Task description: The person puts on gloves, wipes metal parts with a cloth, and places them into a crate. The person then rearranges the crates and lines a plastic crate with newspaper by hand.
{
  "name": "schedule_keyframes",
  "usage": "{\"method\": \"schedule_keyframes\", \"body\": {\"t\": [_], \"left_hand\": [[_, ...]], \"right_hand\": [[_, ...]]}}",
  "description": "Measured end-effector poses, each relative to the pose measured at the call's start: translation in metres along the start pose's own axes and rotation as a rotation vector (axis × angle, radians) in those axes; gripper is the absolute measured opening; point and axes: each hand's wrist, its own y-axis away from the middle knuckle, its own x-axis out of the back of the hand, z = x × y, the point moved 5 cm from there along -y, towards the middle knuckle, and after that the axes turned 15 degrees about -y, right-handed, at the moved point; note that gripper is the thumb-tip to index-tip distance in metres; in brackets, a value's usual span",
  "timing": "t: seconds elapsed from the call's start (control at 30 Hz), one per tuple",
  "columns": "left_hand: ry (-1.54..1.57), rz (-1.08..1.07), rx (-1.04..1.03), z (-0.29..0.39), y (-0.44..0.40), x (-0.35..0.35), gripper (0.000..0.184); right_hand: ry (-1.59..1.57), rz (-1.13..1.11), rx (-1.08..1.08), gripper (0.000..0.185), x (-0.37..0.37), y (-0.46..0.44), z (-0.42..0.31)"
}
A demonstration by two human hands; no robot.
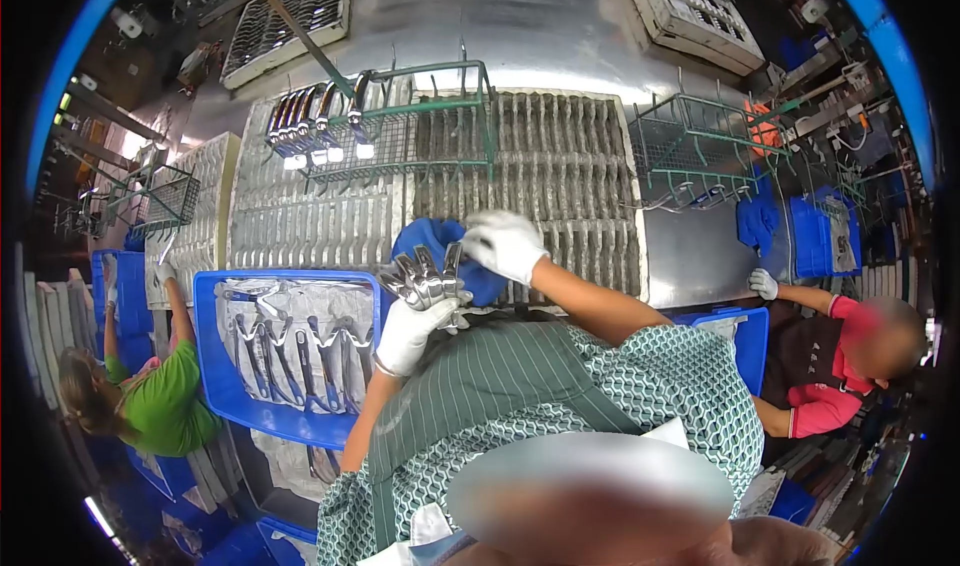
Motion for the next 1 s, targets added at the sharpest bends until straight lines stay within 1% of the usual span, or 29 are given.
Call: {"method": "schedule_keyframes", "body": {"t": [0.07,0.1,0.13,0.2,0.23,0.27,0.3,0.33,0.37,0.4,0.43,0.47,0.5,0.53,0.57,0.6,0.63,0.67,0.7,0.73,0.77,0.8,0.87,0.9,0.93,0.97,1.0], "left_hand": [[-0.032,0.003,0.000,-0.002,-0.002,0.002,0.032],[-0.047,0.007,0.002,-0.002,-0.003,0.004,0.031],[-0.076,-0.015,0.004,0.000,-0.004,0.000,0.027],[-0.154,-0.067,-0.028,0.002,-0.005,-0.008,0.022],[-0.293,-0.136,-0.034,0.005,-0.004,-0.011,0.023],[-0.281,-0.146,-0.011,0.007,0.001,-0.017,0.022],[-0.304,-0.194,-0.032,0.006,0.001,-0.021,0.021],[-0.324,-0.243,-0.055,0.003,0.004,-0.024,0.021],[-0.374,-0.288,-0.071,0.005,0.007,-0.026,0.022],[-0.353,-0.296,-0.046,0.005,0.008,-0.028,0.023],[-0.327,-0.299,-0.028,0.003,0.009,-0.029,0.023],[-0.282,-0.287,-0.012,0.000,0.011,-0.032,0.024],[-0.311,-0.312,-0.028,0.002,0.014,-0.029,0.026],[-0.404,-0.341,-0.060,-0.001,0.015,-0.024,0.031],[-0.533,-0.326,-0.197,-0.005,0.014,-0.018,0.032],[-0.673,-0.299,-0.310,-0.009,0.015,-0.015,0.033],[-0.738,-0.304,-0.241,-0.015,0.018,-0.011,0.035],[-0.791,-0.322,-0.160,-0.022,0.020,-0.008,0.036],[-0.800,-0.294,-0.129,-0.016,0.027,-0.007,0.036],[-0.812,-0.275,-0.094,-0.005,0.034,-0.003,0.035],[-0.770,-0.256,-0.142,0.002,0.043,0.002,0.035],[-0.716,-0.182,-0.216,0.000,0.059,-0.001,0.033],[-0.734,-0.078,-0.346,-0.019,0.055,0.003,0.032],[-0.749,-0.058,-0.333,-0.016,0.067,0.007,0.033],[-0.763,-0.046,-0.323,-0.005,0.085,0.010,0.033],[-0.803,-0.033,-0.276,0.000,0.100,0.013,0.035],[-0.781,0.040,-0.309,0.000,0.111,0.015,0.039]], "right_hand": [[-0.179,0.292,0.021,0.030,0.018,0.004,-0.001],[-0.248,0.257,0.076,0.026,0.026,-0.001,-0.023],[-0.374,0.221,0.210,0.029,0.026,0.001,-0.041],[-0.482,-0.109,0.369,0.033,0.003,-0.001,-0.067],[-0.590,-0.201,0.354,0.033,0.000,0.000,-0.073],[-0.697,-0.291,0.335,0.034,-0.004,0.001,-0.077],[-0.941,-0.337,0.279,0.034,-0.013,0.000,-0.068],[-1.178,-0.414,0.094,0.037,-0.020,0.000,-0.058],[-1.281,-0.480,0.015,0.039,-0.026,-0.001,-0.049],[-1.384,-0.550,-0.069,0.041,-0.033,0.000,-0.042],[-1.402,-0.494,-0.183,0.043,-0.045,0.002,-0.037],[-1.511,-0.561,-0.371,0.044,-0.053,0.010,-0.026],[-1.610,-0.603,-0.575,0.046,-0.037,0.015,-0.044],[-1.698,-0.736,-0.676,0.047,-0.058,0.014,-0.043],[-1.686,-0.715,-0.692,0.045,-0.074,0.007,-0.034],[-1.634,-0.757,-0.757,0.047,-0.074,0.003,-0.040],[-1.564,-0.805,-0.817,0.046,-0.073,-0.003,-0.052],[-1.378,-0.827,-0.832,0.043,-0.068,-0.011,-0.059],[-1.364,-0.917,-0.690,0.042,-0.071,-0.022,-0.068],[-1.290,-0.955,-0.547,0.047,-0.078,-0.033,-0.083],[-1.187,-1.000,-0.509,0.050,-0.086,-0.039,-0.095],[-1.075,-1.021,-0.444,0.052,-0.088,-0.036,-0.112],[-1.139,-1.233,-0.487,0.053,-0.113,-0.043,-0.114],[-1.109,-1.140,-0.392,0.051,-0.115,-0.039,-0.136],[-1.099,-1.177,-0.422,0.043,-0.124,-0.036,-0.142],[-1.120,-1.197,-0.507,0.035,-0.134,-0.038,-0.138],[-1.143,-1.196,-0.587,0.028,-0.141,-0.037,-0.138]]}}
